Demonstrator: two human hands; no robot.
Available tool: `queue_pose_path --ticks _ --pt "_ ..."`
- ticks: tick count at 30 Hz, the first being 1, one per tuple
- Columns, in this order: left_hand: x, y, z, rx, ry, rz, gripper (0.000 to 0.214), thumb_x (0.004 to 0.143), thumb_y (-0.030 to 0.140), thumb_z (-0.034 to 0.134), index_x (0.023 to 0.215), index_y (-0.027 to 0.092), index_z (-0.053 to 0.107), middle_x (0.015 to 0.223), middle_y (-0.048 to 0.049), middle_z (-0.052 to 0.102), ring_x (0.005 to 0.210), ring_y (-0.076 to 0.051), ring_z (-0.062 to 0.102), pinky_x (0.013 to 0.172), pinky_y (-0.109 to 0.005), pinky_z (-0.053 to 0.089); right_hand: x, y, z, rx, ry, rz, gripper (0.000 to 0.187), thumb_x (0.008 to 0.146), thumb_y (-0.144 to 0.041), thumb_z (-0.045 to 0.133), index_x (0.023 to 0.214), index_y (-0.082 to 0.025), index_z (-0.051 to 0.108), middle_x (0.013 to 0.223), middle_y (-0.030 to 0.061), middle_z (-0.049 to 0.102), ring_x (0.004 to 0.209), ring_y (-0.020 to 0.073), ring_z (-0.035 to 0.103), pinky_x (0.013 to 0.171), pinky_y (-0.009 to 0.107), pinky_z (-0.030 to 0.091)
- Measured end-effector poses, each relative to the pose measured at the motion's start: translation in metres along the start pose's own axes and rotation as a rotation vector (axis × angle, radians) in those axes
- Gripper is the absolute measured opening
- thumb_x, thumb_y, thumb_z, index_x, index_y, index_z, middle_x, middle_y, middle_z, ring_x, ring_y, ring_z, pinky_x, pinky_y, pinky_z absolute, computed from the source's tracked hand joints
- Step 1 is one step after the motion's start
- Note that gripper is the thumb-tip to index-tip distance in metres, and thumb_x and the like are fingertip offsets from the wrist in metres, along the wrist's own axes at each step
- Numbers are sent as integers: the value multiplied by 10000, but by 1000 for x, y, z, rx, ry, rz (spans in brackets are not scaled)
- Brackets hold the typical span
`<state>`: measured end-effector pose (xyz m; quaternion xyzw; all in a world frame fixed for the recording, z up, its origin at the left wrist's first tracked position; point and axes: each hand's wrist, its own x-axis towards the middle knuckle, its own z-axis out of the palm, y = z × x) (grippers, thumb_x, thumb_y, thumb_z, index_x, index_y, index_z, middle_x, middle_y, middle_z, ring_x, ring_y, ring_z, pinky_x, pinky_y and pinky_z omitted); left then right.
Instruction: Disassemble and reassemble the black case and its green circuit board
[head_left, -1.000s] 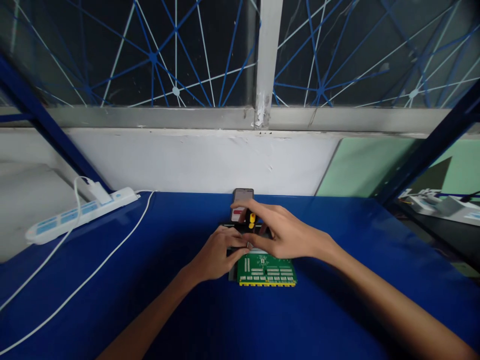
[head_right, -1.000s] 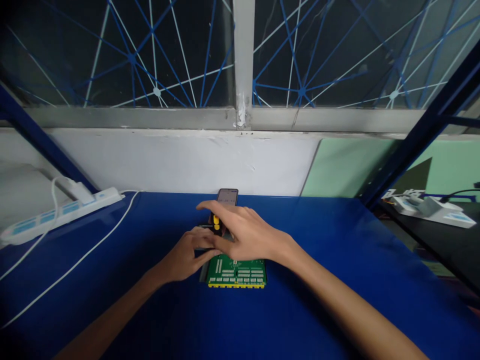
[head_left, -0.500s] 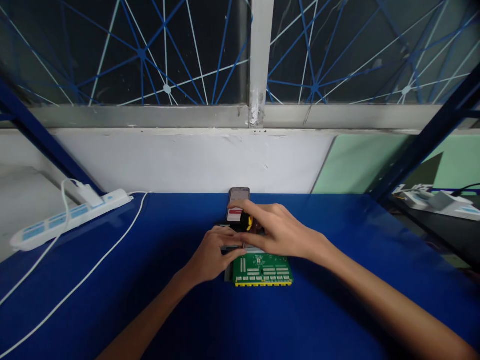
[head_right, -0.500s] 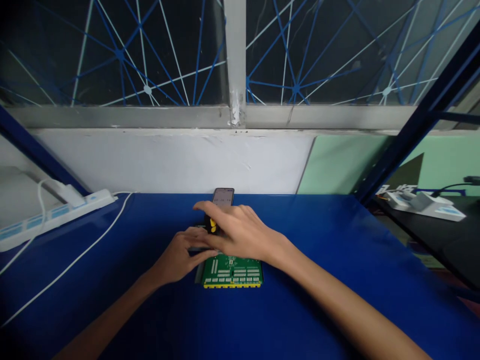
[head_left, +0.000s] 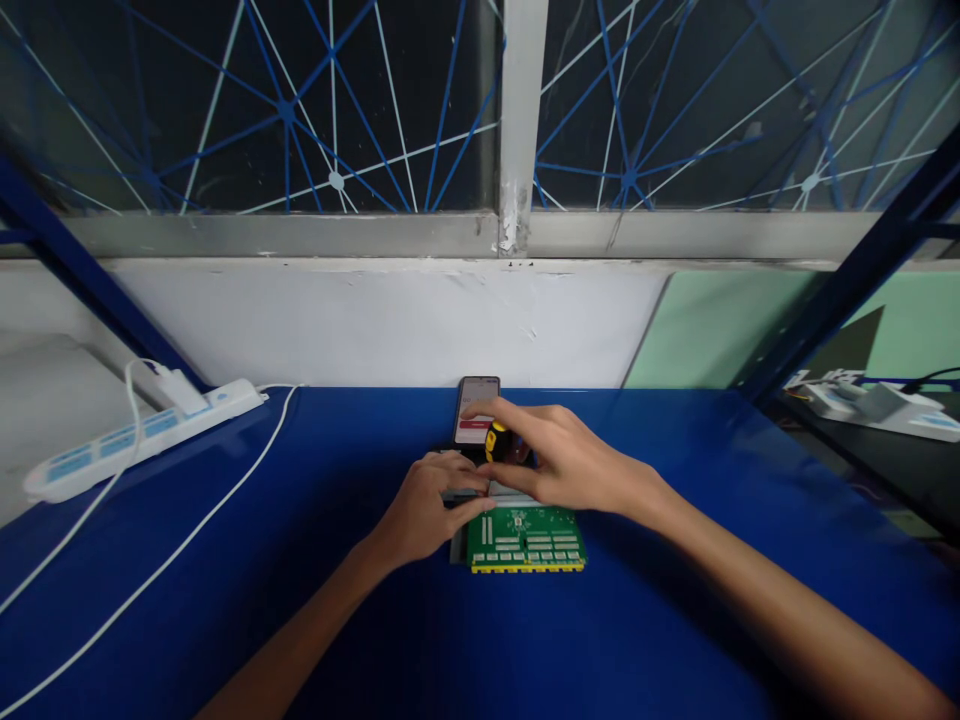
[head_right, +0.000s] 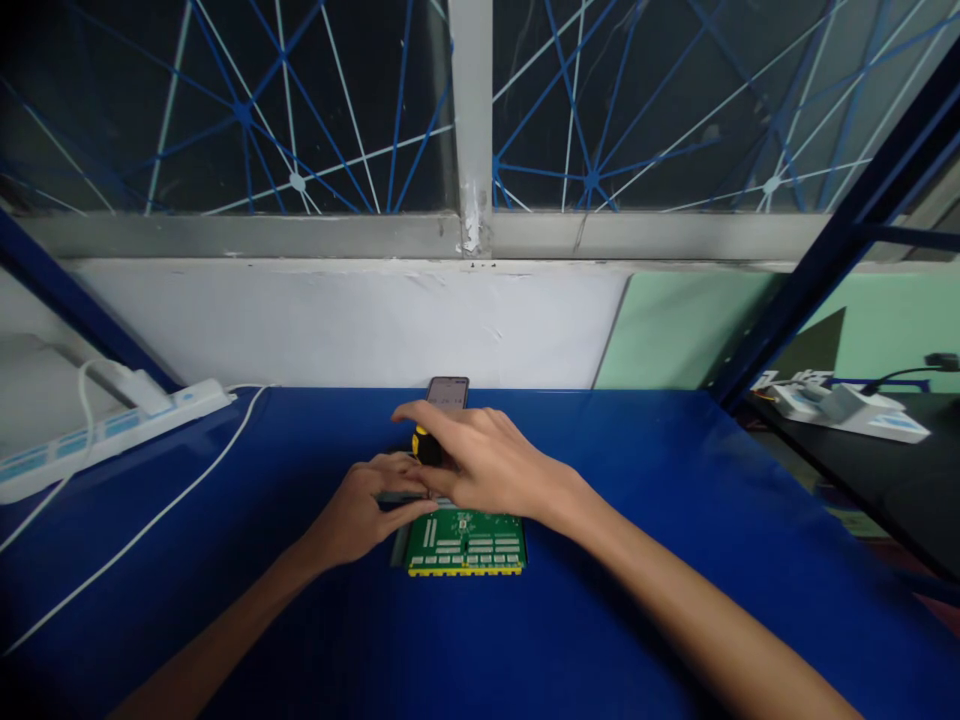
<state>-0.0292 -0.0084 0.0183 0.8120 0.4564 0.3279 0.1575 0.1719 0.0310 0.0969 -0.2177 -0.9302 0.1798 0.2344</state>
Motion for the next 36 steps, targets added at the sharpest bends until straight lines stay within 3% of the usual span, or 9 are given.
queue_pose_path --ticks 4,8,11,18,25,30,36 --pt "0 0 0 -16 -18 -13 100 832 262 647 842 269 746 877 8 730 859 -193 653 831 -362 497 0 -2 0 -52 2 -2 438 919 -350 486 1315 -163 468 920 72 681 690 185 581 598 303 382" --pt "1 7 -4 -31 -37 4 132 851 255 609 869 252 740 886 -1 736 871 -191 658 838 -345 499 -2 -2 -3 12 -23 -35 479 871 -219 486 1345 -182 432 1091 96 652 794 193 604 656 305 421" --pt "2 9 -6 -25 -50 21 133 850 253 609 882 260 737 866 5 732 865 -190 656 838 -357 497 -3 -1 -4 39 -45 -39 519 842 -162 475 1358 -169 419 1103 104 649 844 205 611 695 318 436" --pt "2 4 -2 -38 11 -12 101 829 282 655 808 287 754 840 13 716 810 -181 645 762 -330 515 -1 0 -1 -40 0 -1 467 893 -320 511 1333 -176 459 944 71 682 700 184 593 607 299 403" --pt "2 8 -7 -65 -54 8 144 869 242 597 871 273 737 883 18 731 863 -179 654 822 -341 502 -3 0 -4 25 -6 -54 492 865 -224 491 1351 -156 459 1125 113 652 920 233 621 745 345 453" --pt "2 8 -7 -34 -61 12 119 855 264 619 867 252 736 883 -2 727 873 -191 650 829 -353 497 -2 1 -4 37 -20 -38 509 841 -170 492 1349 -149 462 1110 104 656 881 213 622 736 326 456" --pt "1 3 -3 -40 -24 -44 108 838 278 648 839 259 754 904 -2 727 874 -192 651 826 -335 501 -1 1 -2 -31 14 -30 480 886 -282 542 1343 -153 469 1140 109 652 818 199 625 679 308 450"
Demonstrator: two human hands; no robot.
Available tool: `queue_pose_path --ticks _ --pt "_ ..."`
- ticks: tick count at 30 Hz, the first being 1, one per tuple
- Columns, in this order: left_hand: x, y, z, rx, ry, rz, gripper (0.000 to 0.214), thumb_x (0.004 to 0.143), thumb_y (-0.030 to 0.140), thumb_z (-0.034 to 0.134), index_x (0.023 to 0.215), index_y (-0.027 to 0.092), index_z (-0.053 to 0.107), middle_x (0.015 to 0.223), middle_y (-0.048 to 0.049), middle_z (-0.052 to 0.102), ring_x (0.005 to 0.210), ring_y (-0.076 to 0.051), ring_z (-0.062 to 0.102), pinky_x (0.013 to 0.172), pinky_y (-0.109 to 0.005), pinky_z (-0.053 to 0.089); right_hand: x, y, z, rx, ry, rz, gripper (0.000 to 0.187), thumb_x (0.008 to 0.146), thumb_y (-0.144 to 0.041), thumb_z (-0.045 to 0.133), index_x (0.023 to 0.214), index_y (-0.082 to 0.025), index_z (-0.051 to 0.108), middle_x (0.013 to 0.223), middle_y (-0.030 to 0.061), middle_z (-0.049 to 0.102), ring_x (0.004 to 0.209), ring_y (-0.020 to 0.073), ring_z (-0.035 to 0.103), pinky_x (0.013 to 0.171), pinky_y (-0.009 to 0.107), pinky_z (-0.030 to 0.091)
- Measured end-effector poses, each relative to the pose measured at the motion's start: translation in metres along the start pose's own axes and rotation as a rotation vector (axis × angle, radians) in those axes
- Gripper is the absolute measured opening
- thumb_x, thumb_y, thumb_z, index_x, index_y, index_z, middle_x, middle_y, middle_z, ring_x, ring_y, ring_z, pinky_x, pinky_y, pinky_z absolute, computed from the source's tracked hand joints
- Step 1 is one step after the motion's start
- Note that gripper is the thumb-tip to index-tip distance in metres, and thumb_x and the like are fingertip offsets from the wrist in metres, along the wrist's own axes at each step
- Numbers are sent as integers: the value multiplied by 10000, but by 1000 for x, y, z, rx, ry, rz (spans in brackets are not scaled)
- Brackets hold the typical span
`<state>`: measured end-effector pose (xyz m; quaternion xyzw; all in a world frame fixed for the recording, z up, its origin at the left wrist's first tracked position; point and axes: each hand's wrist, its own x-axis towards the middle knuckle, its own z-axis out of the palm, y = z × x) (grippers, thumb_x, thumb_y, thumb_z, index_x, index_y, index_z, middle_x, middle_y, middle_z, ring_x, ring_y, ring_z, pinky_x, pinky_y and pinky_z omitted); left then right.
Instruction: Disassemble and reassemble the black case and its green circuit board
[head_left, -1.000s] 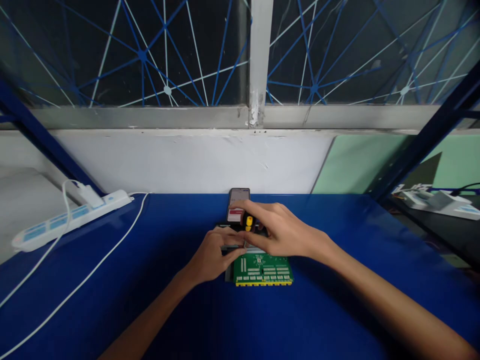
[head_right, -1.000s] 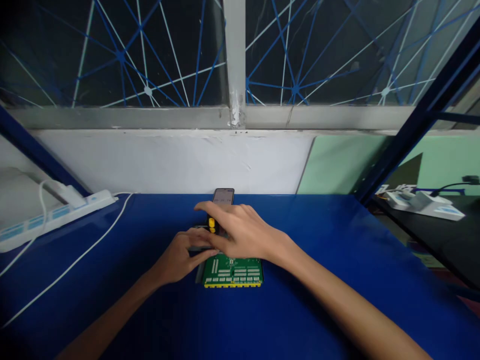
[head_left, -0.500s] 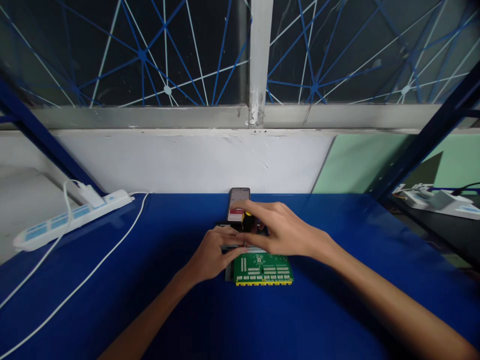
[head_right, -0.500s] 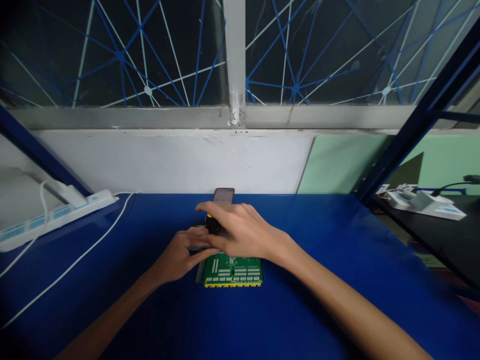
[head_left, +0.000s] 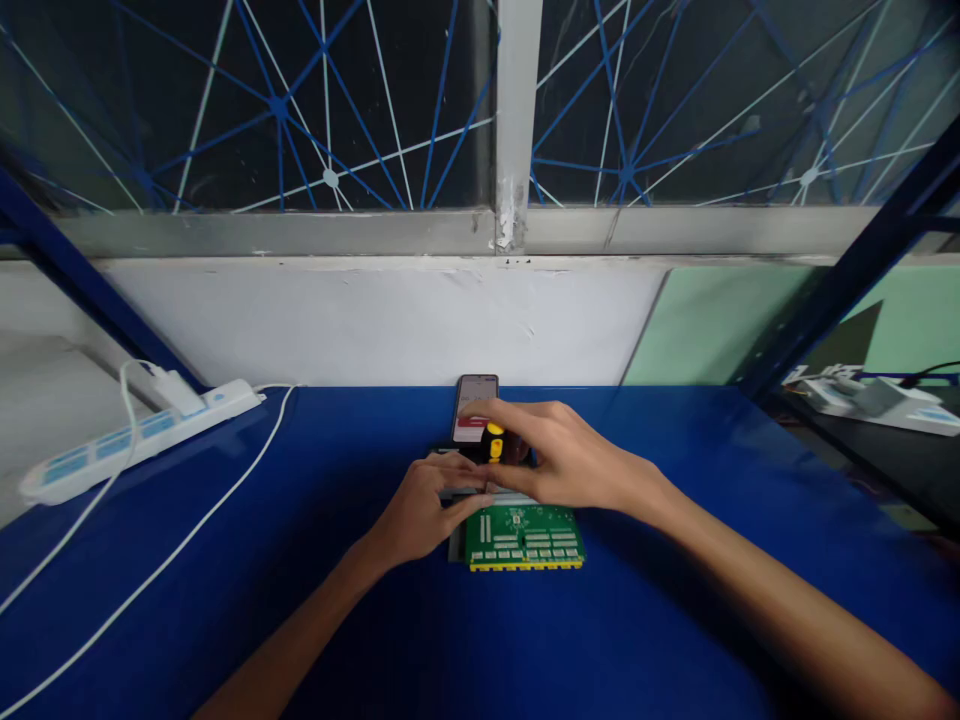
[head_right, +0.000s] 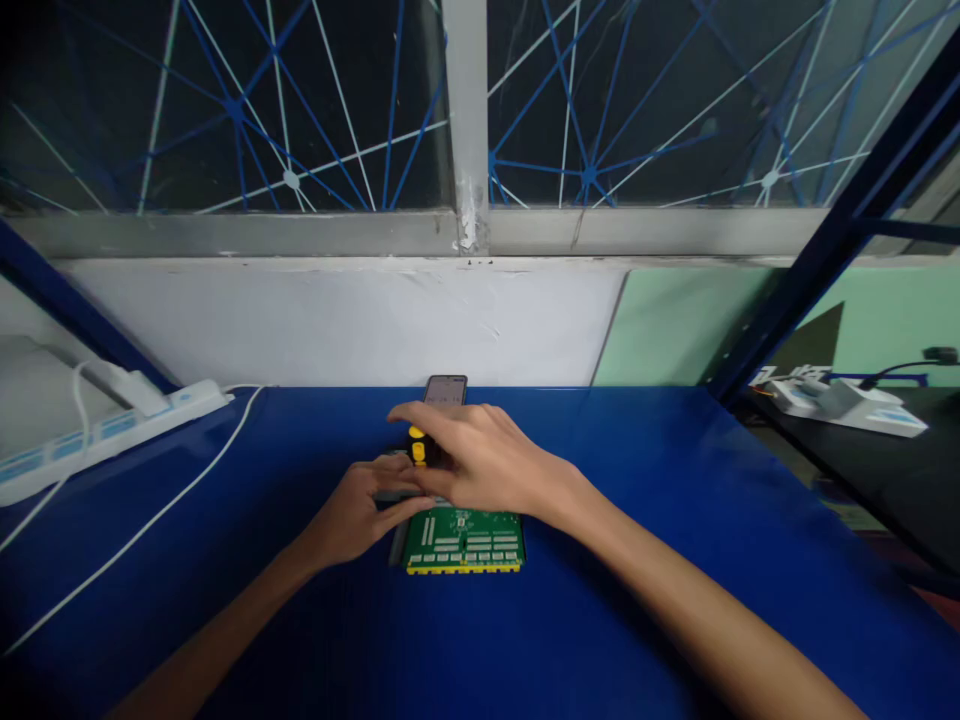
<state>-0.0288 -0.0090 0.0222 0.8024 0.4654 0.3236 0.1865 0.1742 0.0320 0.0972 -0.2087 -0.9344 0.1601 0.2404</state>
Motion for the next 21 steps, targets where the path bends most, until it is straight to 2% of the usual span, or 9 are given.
queue_pose_path --ticks 3,8,13,16,18,21 --pt "0 2 -1 -34 -33 5 135 868 276 615 885 263 748 949 3 731 921 -189 650 866 -328 492 0 1 1 2 6 -22 468 900 -298 520 1339 -145 470 1174 120 636 908 224 626 736 328 461" --pt "0 6 -3 -24 -54 29 146 875 269 589 901 246 731 930 -3 720 901 -184 643 851 -327 494 -1 2 1 36 -26 -44 480 868 -189 500 1343 -136 452 1134 115 645 938 224 618 760 331 463" --pt "0 4 -2 9 4 -12 97 830 292 655 812 236 733 875 -5 717 858 -196 643 813 -341 498 0 0 1 37 -24 -25 478 873 -185 508 1346 -146 456 1029 95 674 826 197 620 685 310 447" --pt "0 2 -1 -18 13 6 106 846 269 639 875 259 741 934 7 732 912 -195 651 864 -349 487 1 -1 1 15 -9 2 454 894 -261 522 1331 -148 480 947 82 687 718 175 610 627 298 428" --pt "-1 3 -1 -31 5 16 122 856 260 625 896 270 739 960 17 733 940 -190 651 893 -350 480 0 -1 1 8 2 7 459 897 -296 521 1330 -150 487 972 89 689 729 181 617 637 304 430" --pt "0 5 -2 -42 -16 16 130 869 267 604 895 257 730 937 15 731 926 -183 652 881 -347 486 0 1 2 17 16 -12 454 892 -263 497 1332 -151 488 1110 115 664 850 210 633 705 327 449"
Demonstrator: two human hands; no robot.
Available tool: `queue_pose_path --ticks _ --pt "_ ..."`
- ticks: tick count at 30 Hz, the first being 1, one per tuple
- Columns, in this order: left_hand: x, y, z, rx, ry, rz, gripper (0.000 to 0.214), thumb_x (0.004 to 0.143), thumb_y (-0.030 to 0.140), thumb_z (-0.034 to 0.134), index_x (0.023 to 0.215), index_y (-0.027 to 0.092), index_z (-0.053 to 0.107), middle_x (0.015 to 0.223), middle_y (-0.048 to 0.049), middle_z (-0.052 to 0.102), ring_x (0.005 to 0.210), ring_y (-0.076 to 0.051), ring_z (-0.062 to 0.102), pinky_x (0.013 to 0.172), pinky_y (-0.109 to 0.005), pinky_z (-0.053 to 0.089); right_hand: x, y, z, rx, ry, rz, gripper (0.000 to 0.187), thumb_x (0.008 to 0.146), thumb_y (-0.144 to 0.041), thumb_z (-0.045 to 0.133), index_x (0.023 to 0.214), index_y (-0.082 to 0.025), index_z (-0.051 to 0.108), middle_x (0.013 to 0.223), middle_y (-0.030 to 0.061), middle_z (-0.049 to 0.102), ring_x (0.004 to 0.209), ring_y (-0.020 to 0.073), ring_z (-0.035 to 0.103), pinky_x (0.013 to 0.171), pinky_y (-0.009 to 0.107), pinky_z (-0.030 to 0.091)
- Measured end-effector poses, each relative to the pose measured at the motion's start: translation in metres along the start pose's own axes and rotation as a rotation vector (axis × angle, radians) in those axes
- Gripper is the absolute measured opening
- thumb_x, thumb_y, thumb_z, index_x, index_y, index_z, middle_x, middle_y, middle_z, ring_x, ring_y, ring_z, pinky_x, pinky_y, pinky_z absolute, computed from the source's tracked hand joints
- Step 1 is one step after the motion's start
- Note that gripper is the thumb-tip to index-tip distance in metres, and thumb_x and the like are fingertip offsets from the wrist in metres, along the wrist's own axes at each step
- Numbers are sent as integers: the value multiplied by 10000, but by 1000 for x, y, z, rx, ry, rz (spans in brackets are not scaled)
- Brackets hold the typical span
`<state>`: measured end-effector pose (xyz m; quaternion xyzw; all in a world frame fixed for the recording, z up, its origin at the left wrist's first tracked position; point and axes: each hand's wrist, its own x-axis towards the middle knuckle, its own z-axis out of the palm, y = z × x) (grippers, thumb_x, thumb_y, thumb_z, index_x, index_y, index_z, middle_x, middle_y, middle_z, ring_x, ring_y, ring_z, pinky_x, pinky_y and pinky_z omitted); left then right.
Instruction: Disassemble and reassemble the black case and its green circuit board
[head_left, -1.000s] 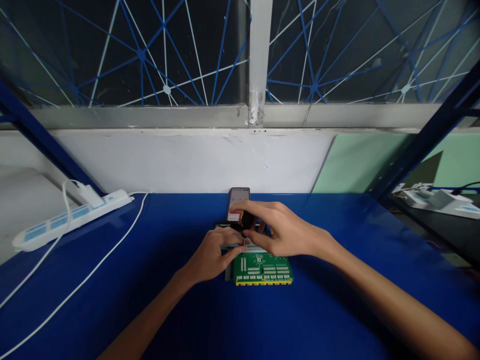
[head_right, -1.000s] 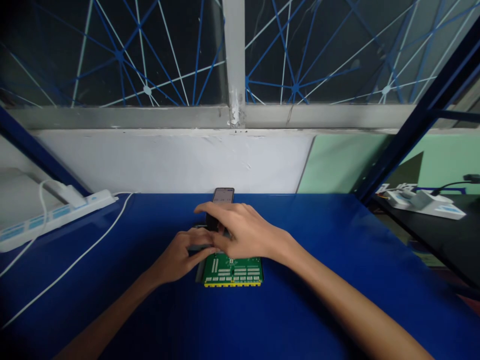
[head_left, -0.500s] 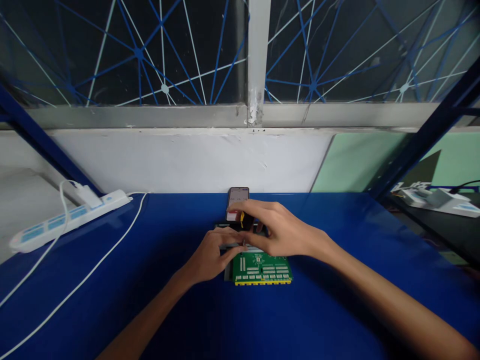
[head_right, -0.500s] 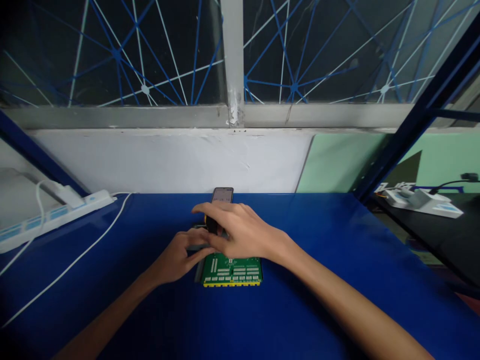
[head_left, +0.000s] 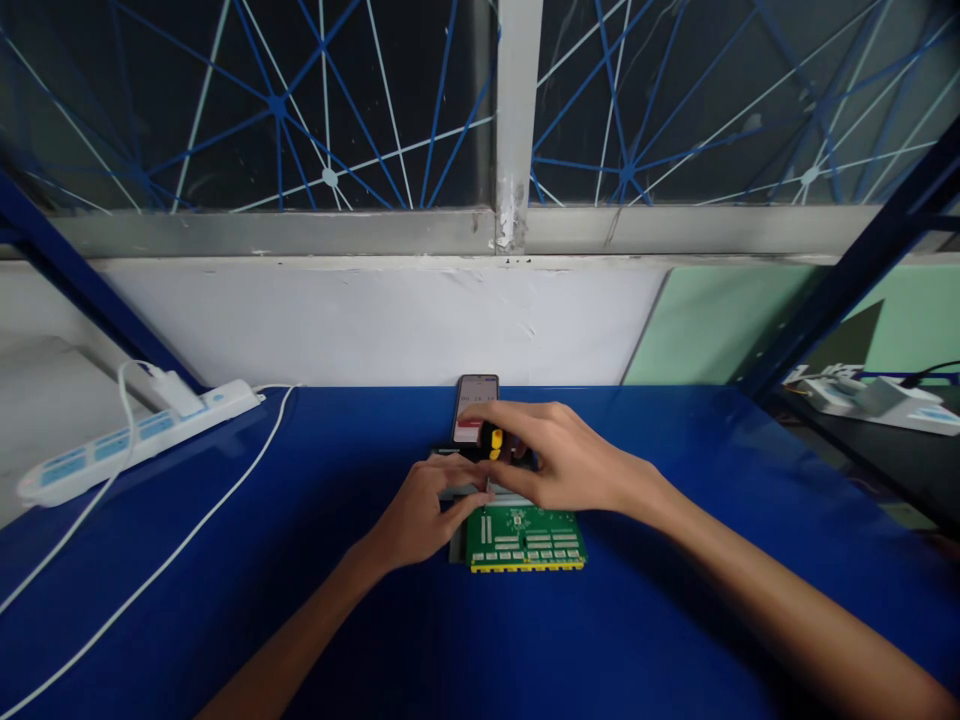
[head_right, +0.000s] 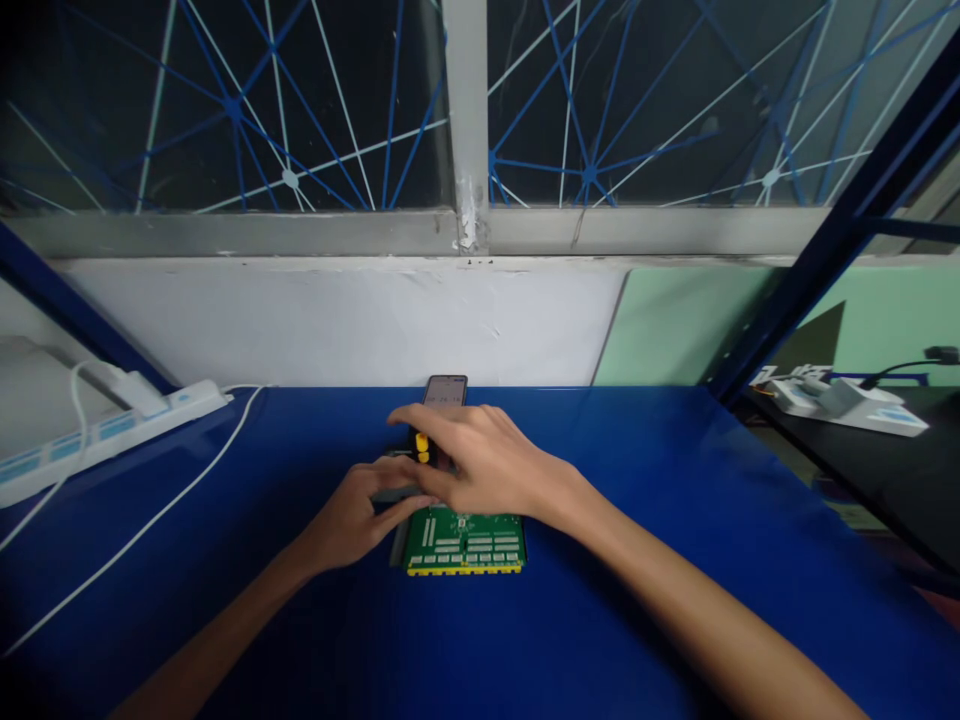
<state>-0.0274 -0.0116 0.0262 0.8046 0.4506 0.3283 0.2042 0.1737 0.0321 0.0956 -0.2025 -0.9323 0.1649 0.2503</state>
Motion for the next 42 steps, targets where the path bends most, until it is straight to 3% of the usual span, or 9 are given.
queue_pose_path --ticks 4,21,26,31,35,42 --pt "1 -1 0 31 -21 18 112 850 266 622 883 239 726 928 4 717 908 -186 640 860 -352 482 0 1 0 6 -9 -18 459 855 -175 491 1313 -145 503 1151 115 652 943 233 626 750 344 455" --pt "1 1 -1 21 -33 20 142 866 264 584 879 227 721 903 -10 706 891 -184 629 840 -344 470 0 -1 -3 43 -61 -22 464 839 -145 487 1302 -146 487 1060 87 668 868 211 619 718 320 439" --pt "0 -2 3 63 44 -5 130 831 300 629 784 238 734 852 -9 701 821 -185 626 789 -345 484 0 -2 -1 38 -53 9 405 883 -203 493 1284 -153 512 1016 87 674 787 189 621 657 301 425" --pt "-1 -3 4 19 42 5 124 852 292 622 843 259 741 877 4 714 850 -184 643 796 -330 498 0 -3 0 -8 -59 33 438 894 -313 520 1302 -154 505 950 90 688 748 204 624 650 320 420" --pt "-1 -1 2 32 13 19 150 882 276 589 863 257 736 883 6 720 863 -185 644 805 -333 488 -1 -2 -4 36 -59 -12 507 848 -215 516 1348 -158 458 1038 97 668 857 217 622 711 331 436" --pt "-1 -4 3 97 28 67 128 867 270 607 849 236 729 921 -15 720 905 -202 634 843 -358 471 -1 -1 -7 62 -75 -10 495 807 -115 496 1298 -168 499 1041 74 662 808 180 609 692 305 439"
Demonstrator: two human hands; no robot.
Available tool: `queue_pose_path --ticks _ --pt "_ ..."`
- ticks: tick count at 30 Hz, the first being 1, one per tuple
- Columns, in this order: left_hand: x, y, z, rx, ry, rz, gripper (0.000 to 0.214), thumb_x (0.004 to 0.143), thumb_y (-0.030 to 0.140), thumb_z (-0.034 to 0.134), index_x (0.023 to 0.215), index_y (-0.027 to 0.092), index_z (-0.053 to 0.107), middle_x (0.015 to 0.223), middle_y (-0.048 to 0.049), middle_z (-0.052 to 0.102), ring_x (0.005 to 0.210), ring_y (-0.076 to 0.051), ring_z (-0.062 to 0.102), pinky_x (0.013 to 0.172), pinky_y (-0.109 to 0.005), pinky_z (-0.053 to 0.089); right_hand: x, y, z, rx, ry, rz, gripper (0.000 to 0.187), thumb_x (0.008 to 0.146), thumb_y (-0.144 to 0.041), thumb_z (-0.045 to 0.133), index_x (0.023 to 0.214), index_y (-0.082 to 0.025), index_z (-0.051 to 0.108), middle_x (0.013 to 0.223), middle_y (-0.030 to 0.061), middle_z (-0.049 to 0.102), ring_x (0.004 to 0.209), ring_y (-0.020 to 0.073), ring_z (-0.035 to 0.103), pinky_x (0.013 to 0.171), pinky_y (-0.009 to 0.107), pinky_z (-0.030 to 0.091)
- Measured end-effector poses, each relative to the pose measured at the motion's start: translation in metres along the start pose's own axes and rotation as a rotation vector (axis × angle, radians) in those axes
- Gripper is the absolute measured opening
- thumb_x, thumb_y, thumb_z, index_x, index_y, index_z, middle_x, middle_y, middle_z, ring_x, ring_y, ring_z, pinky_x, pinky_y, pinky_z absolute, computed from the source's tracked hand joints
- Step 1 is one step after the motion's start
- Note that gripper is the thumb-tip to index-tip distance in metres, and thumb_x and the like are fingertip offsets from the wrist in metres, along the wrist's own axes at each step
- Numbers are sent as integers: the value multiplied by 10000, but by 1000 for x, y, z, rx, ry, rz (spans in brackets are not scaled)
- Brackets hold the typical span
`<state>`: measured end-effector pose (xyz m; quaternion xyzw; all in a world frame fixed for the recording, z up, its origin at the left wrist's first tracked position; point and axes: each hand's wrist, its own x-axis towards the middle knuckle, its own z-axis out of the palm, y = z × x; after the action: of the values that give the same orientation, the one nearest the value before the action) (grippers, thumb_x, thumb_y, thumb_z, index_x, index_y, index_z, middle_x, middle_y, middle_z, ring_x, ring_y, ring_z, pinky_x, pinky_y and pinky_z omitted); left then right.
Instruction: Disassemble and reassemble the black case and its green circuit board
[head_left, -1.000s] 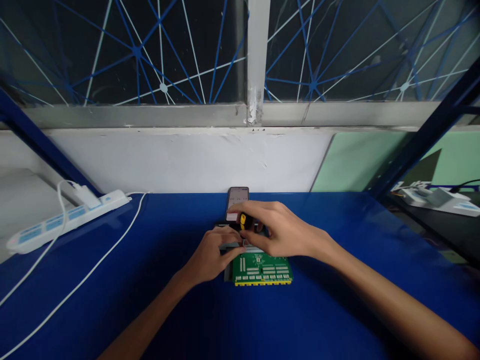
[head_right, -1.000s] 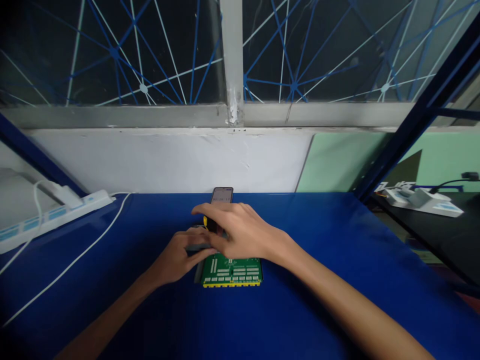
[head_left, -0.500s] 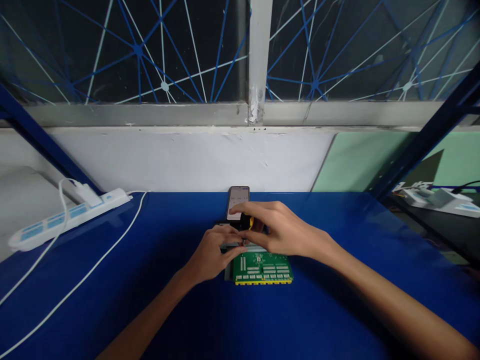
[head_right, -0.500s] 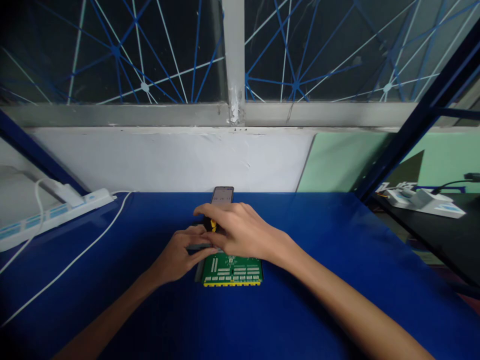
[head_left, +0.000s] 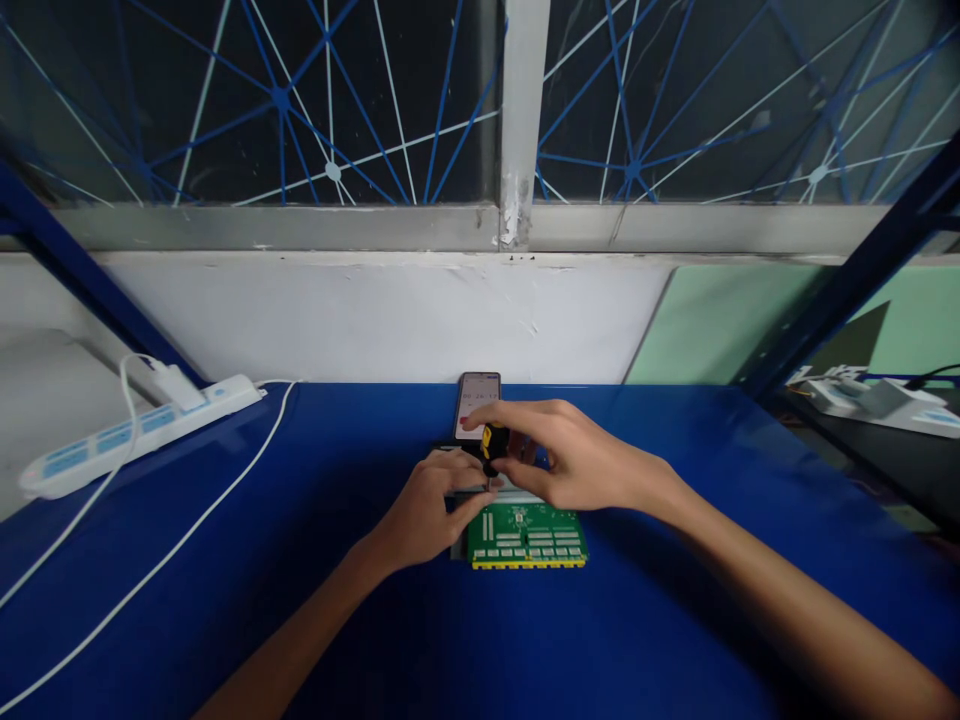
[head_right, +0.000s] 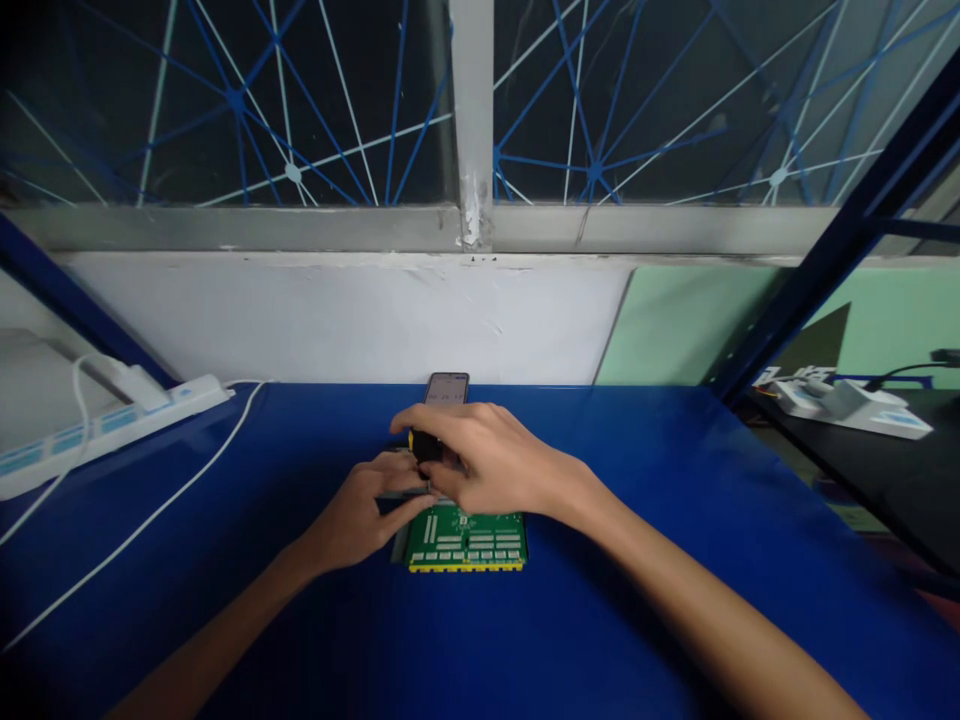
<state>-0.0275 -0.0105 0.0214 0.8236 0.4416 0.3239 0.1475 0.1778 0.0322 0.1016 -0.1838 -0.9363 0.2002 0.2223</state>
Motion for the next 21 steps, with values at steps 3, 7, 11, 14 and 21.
queue_pose_path --ticks 3,7,11,14,21 --pt "-1 -3 3 26 62 23 130 849 306 634 793 230 724 878 -16 715 870 -198 633 827 -359 479 0 -1 -1 -7 -13 23 476 818 -140 513 1293 -178 501 1033 65 663 729 159 594 646 291 423" --pt "-2 -2 6 2 102 21 188 872 332 607 760 244 729 808 -7 709 810 -177 636 798 -338 496 0 -3 -2 -1 -15 31 437 835 -164 512 1272 -190 514 1046 67 659 687 146 576 639 293 413" --pt "-2 3 5 -14 80 -11 222 877 325 594 718 251 730 758 6 694 755 -163 628 754 -319 504 0 -4 -2 14 -20 32 393 854 -180 516 1247 -186 525 1028 63 660 667 139 564 620 289 402" --pt "-1 5 4 -18 75 -26 228 875 321 589 705 252 723 750 15 688 739 -157 623 729 -311 504 1 -3 -1 8 -11 31 367 862 -182 521 1229 -181 535 997 61 664 699 151 580 616 286 396" --pt "0 5 6 26 44 -5 220 892 282 559 753 226 720 771 -3 699 764 -170 634 729 -309 480 0 4 7 -103 88 41 341 895 -315 546 1204 -176 584 997 88 679 795 192 622 655 301 408"
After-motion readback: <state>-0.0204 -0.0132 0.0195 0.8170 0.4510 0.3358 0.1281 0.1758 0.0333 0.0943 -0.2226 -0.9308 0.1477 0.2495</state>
